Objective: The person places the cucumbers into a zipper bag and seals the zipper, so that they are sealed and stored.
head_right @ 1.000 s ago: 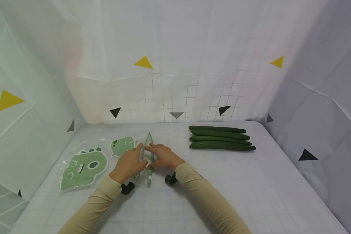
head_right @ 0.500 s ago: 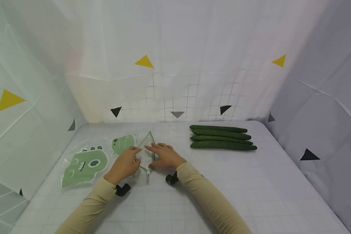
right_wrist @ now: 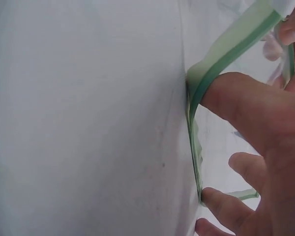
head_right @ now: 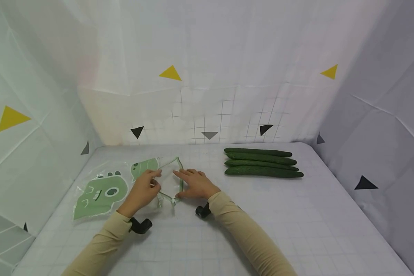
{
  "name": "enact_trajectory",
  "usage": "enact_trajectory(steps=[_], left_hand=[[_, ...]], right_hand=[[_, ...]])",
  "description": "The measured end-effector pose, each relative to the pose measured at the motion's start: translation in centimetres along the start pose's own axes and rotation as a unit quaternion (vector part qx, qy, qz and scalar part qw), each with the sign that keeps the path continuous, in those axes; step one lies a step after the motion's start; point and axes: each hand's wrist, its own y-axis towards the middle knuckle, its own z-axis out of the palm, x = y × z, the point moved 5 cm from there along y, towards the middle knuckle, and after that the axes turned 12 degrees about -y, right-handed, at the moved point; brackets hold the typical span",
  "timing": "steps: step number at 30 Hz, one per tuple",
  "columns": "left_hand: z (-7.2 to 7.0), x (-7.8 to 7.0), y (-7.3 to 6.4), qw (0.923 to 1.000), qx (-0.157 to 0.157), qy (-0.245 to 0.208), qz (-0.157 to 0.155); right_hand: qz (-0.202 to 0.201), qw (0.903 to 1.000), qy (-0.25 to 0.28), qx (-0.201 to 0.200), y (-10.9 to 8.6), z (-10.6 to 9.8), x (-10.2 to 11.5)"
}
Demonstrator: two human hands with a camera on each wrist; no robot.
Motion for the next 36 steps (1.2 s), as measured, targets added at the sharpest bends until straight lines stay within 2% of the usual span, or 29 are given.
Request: enact_trajectory(steps=[4,7,9,13,16,19,23,29,36], left_hand=[[-0.4,-0.1,-0.1,0.9991,-0.010,-0.021,-0.036],[-0.4,-0.4,-0.1,0.9988,-0.007,-0.018,-0.044],[-0.2,-0.6,0.0,0.9993,0.000,0.005,-0.037],[-0.1,-1.1,-0.2,0.9959,0.013,0.088,-0.019],[-0.2,-1.2,-0.3,0.9908,0.023,0.131,-0.027],[-0.4,-1.1,-0.4,0.9885,0.035,0.141,-0.044],[-0.7,-0.6,-0.3,0.9900,0.048,0.124,-0.048],[-1.2,0.6,-0.2,0.9947,0.071,0.041,-0.062],[-1.5,1.0,0.0,0.9963,0.060,-0.001,-0.061]], right_hand=[[0.003,1.0000,0.000,0.001,0.0,0.1,-0.1],[0.012,0.9999,-0.005,0.002,-0.1,0.2,-0.3],[0.017,0.9998,-0.006,0.002,-0.1,0.2,-0.4],[0.020,0.9998,0.000,0.001,-0.1,0.1,-0.3],[0.023,0.9997,-0.002,0.004,-0.1,0.1,-0.3],[0.025,0.9997,-0.003,0.003,0.0,0.1,-0.3],[0.024,0.9997,-0.001,0.001,0.0,0.0,-0.2],[0.025,0.9996,0.007,0.002,0.1,-0.1,-0.3],[0.027,0.9996,0.010,-0.004,0.1,0.2,-0.6]])
